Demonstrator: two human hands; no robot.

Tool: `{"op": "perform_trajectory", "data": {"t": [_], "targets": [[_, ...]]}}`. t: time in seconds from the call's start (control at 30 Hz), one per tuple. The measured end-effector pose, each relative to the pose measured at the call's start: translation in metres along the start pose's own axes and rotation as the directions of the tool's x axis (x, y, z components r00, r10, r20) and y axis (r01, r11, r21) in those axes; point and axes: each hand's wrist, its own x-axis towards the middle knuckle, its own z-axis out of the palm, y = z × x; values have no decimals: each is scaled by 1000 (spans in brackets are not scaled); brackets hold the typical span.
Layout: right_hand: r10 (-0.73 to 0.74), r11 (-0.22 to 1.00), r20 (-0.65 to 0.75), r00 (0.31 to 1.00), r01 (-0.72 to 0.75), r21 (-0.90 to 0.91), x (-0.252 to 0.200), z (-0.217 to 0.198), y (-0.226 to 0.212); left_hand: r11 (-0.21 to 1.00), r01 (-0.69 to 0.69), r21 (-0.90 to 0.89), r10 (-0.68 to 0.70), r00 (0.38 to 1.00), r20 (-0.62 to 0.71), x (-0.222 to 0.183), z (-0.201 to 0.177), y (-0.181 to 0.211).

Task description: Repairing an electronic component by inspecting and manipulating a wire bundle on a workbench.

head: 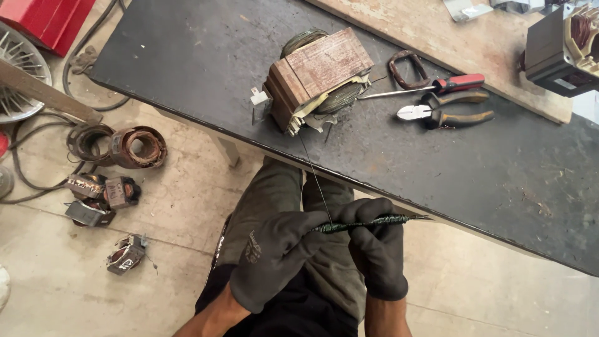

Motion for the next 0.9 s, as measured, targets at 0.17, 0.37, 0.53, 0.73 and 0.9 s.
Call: {"op": "perform_trajectory", "data": {"t": [0.17, 0.37, 0.53, 0.73, 0.9], "targets": [[-8, 1000, 29, 1000, 8, -12, 3, 6, -1, 972, -117, 204, 118, 993, 11, -18, 3, -30], [-25, 999, 38, 999, 24, 23, 6, 3, 6, 947, -164, 276, 171, 985, -3, -19, 5, -28], [-22, 999, 35, 999, 21, 34, 10, 6, 5, 952, -90, 292, 117, 990, -77, -2, -1, -5], [22, 999, 24, 999, -23, 36, 12, 0, 10, 949, 262, -174, -285, 950, -126, -9, 2, -4], [30, 995, 61, 998, -36, 96, 13, -3, 14, 966, 233, -112, -247, 959, -140, -11, 2, -7]]}}
